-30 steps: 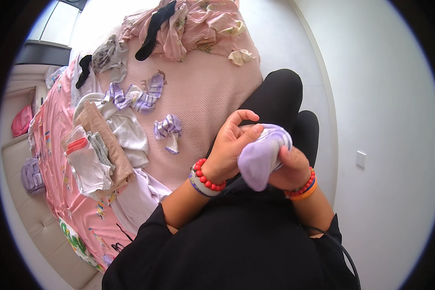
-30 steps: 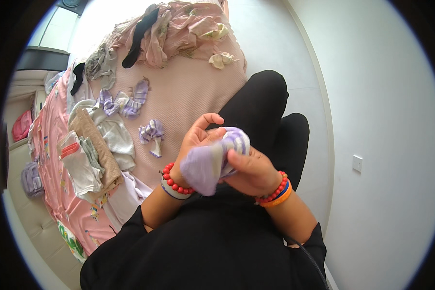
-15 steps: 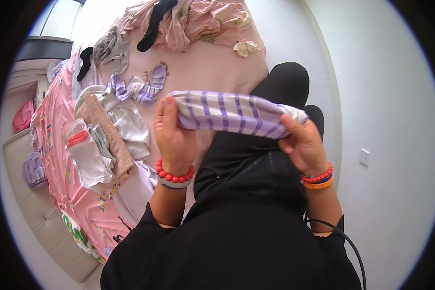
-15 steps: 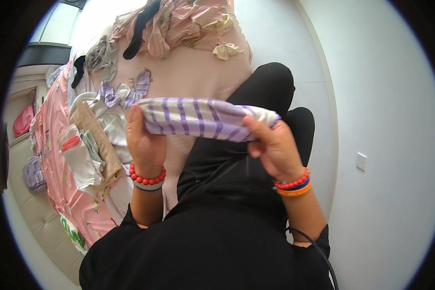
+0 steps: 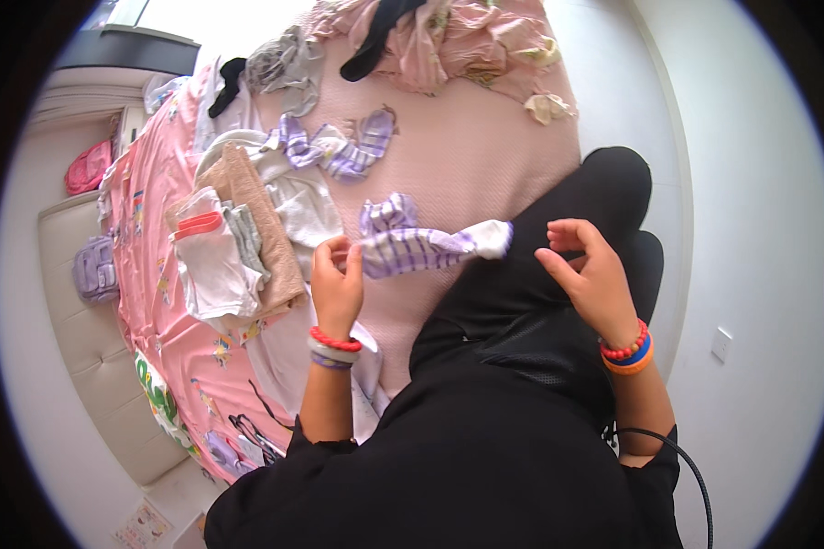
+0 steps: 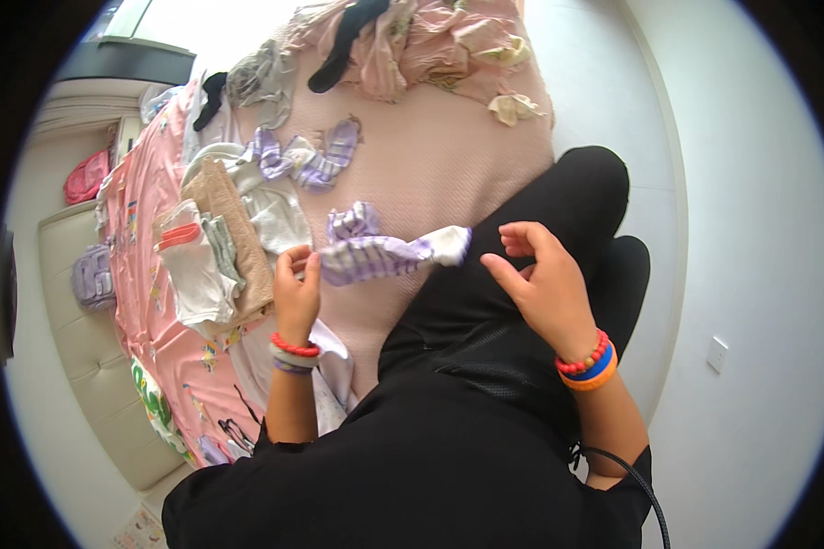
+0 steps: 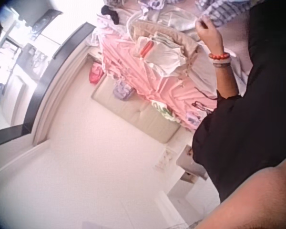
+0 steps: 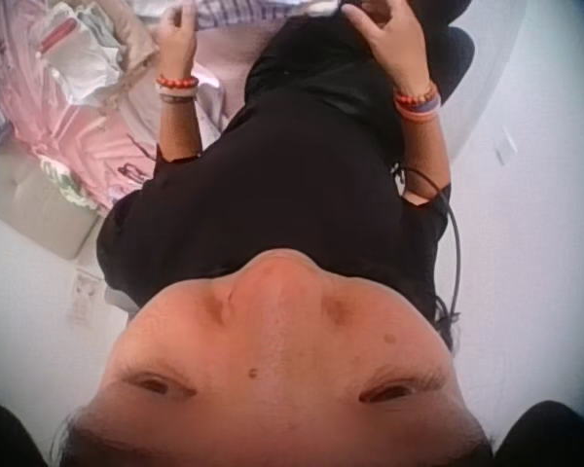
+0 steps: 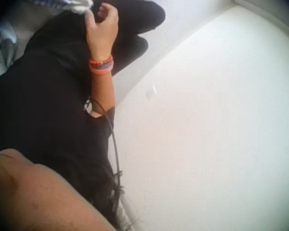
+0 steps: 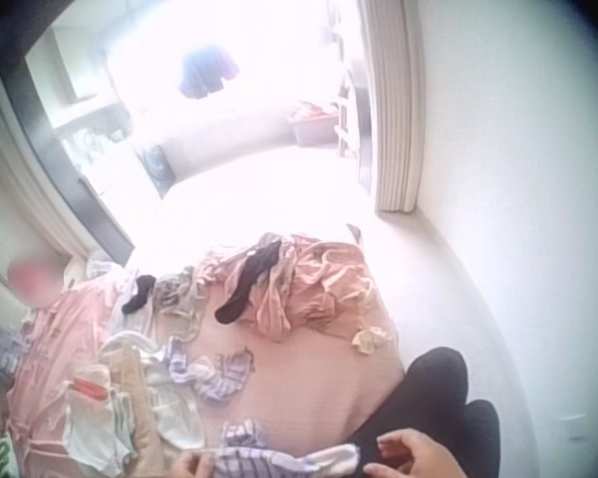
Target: The person sits on a bed and folds various pieces of clothing, including towels, shirts, and socks, by hand. Each item is unfolded, smoothed, and folded into a compact shape before being placed on a growing pile.
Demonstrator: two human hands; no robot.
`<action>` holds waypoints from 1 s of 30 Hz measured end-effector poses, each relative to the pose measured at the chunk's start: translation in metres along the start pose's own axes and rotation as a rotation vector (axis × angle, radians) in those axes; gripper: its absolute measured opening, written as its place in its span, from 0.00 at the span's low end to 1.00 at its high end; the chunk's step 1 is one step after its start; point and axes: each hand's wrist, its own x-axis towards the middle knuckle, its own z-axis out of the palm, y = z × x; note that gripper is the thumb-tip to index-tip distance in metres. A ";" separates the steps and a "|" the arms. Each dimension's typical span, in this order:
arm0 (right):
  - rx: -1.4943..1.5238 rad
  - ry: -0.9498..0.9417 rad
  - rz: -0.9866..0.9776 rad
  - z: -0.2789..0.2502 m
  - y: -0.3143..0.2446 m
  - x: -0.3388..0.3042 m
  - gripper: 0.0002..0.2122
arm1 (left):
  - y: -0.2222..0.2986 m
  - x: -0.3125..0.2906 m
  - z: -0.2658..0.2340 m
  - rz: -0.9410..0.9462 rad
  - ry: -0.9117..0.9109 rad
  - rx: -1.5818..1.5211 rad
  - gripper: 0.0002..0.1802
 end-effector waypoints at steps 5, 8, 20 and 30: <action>0.220 -0.138 0.178 -0.003 -0.002 0.002 0.09 | -0.015 0.043 0.023 0.396 -0.015 0.324 0.08; 0.107 -0.151 0.084 0.002 -0.009 -0.003 0.07 | -0.005 0.079 0.054 0.600 0.129 0.551 0.08; 1.031 -0.289 0.341 0.007 0.001 -0.006 0.24 | 0.091 0.017 0.036 0.191 -0.426 -1.190 0.23; 1.293 -0.136 0.059 -0.018 -0.022 -0.010 0.16 | 0.101 -0.032 0.056 -0.055 -0.770 -1.682 0.30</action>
